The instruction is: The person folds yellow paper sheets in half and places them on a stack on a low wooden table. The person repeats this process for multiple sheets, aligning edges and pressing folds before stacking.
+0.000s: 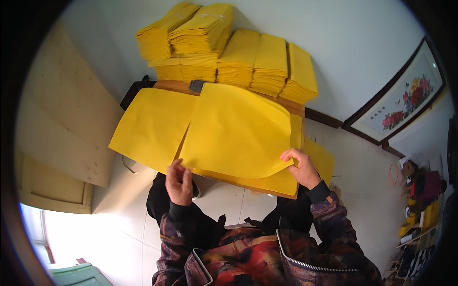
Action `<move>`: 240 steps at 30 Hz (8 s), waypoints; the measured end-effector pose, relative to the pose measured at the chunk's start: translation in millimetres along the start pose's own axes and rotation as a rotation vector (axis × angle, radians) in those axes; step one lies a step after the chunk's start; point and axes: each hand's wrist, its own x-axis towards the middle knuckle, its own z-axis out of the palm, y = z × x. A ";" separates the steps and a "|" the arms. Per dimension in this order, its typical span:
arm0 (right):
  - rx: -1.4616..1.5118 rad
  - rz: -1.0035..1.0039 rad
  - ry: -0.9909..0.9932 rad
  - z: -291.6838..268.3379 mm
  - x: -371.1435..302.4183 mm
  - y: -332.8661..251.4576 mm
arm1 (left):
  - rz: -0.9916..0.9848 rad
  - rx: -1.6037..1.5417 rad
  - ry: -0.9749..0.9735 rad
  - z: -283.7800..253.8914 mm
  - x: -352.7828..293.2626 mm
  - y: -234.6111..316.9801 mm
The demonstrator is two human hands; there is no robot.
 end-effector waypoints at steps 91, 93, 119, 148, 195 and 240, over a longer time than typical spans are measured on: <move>0.029 0.361 0.383 -17.2 58.6 121.7 | -0.199 0.270 -0.473 119.5 187.7 -92.5; -0.075 0.339 0.390 -18.0 52.7 114.7 | -0.032 0.518 -0.330 119.9 177.9 -83.2; -0.441 -0.255 0.043 62.5 -59.1 0.6 | 0.472 0.681 -0.739 56.9 -9.1 3.7; -0.619 -0.273 -0.032 71.8 -40.7 -6.0 | 0.553 0.915 -0.546 56.3 -11.6 5.6; 0.497 0.507 0.334 -39.9 61.7 107.2 | -0.294 0.303 -0.216 132.1 194.1 -104.6; 0.419 0.425 0.315 -33.2 50.2 111.9 | -0.515 0.132 -0.320 117.7 180.7 -60.0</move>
